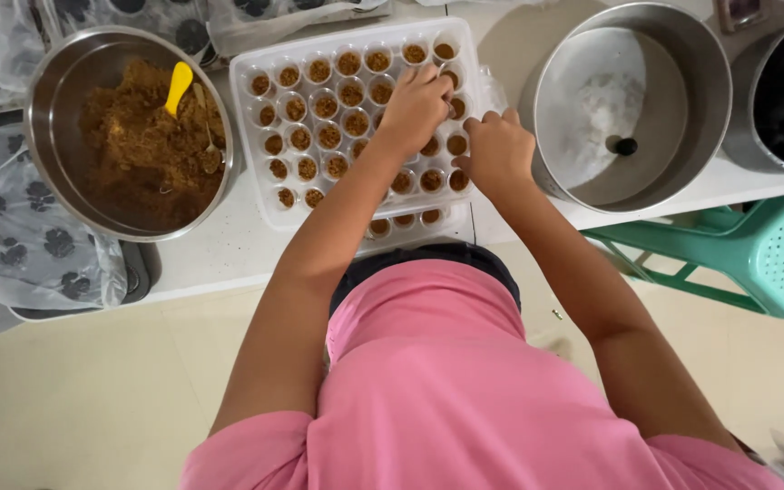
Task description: Fill small plastic cups with a food mixture using a spoon.
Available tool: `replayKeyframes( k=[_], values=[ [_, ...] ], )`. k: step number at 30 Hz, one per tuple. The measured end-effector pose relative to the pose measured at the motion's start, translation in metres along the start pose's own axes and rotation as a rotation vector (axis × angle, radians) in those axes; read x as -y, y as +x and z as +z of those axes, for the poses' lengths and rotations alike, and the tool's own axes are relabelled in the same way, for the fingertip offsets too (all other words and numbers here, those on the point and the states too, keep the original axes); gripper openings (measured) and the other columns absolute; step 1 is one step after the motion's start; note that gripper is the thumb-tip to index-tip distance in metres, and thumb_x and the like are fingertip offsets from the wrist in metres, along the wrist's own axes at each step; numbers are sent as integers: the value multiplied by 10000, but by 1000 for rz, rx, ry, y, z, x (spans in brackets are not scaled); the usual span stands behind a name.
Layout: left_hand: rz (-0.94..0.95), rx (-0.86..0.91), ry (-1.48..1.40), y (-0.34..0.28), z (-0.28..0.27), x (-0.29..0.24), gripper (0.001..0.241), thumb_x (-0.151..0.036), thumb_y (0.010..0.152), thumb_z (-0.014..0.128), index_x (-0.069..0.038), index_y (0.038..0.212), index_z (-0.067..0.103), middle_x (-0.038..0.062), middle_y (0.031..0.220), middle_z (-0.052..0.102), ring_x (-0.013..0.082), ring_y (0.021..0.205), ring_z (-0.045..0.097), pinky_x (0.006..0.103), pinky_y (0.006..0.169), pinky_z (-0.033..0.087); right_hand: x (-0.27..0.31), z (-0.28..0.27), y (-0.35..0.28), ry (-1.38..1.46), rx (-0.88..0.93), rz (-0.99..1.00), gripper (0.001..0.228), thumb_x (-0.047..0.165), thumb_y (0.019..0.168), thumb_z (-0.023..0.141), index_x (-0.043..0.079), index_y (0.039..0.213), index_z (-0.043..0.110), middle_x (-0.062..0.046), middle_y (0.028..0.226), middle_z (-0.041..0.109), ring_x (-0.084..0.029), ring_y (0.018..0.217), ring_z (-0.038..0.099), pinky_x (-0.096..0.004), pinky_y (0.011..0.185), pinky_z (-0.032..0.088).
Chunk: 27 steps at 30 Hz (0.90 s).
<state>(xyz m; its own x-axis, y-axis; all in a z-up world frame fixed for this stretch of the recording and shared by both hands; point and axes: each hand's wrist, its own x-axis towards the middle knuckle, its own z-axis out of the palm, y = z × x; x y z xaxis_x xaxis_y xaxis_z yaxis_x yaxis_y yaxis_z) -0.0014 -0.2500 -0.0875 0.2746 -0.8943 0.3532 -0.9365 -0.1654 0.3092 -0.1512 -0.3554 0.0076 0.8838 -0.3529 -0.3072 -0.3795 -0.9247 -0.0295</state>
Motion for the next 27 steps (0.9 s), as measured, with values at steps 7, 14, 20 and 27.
replayKeyframes(
  k=[7, 14, 20, 27],
  values=[
    [4, 44, 104, 1, 5, 2, 71, -62, 721, 738, -121, 744, 769, -22, 1045, 654, 202, 1102, 567, 422, 1004, 432, 0, 10, 9, -47, -68, -40, 411, 387, 725, 888, 160, 1035, 743, -43, 1062, 698, -297, 1151, 605, -422, 715, 595],
    [-90, 132, -22, 3, -16, -4, 112, -47, 817, 724, -116, 732, 752, 7, 1072, 666, 205, 1109, 595, 393, 1032, 438, -2, 9, 8, -42, -101, -68, 442, 389, 745, 890, 138, 1074, 734, -36, 1049, 700, -296, 1130, 608, -420, 686, 592],
    [-235, 141, -212, -3, -37, -33, 101, -143, 995, 711, -88, 1079, 729, 55, 1133, 667, 241, 1115, 585, 407, 1044, 444, -19, -12, -7, 106, -210, -30, 503, 484, 737, 885, 126, 1063, 748, -69, 1026, 709, -301, 1050, 642, -445, 731, 574],
    [-115, 390, -121, -24, -65, -83, 623, -138, 732, 796, -139, 1343, 673, 70, 1260, 603, 253, 1191, 560, 512, 999, 364, -83, 22, -49, 714, -452, 293, 249, 301, 1080, 640, 72, 1113, 733, -106, 989, 720, -264, 813, 677, -399, 731, 509]
  ],
)
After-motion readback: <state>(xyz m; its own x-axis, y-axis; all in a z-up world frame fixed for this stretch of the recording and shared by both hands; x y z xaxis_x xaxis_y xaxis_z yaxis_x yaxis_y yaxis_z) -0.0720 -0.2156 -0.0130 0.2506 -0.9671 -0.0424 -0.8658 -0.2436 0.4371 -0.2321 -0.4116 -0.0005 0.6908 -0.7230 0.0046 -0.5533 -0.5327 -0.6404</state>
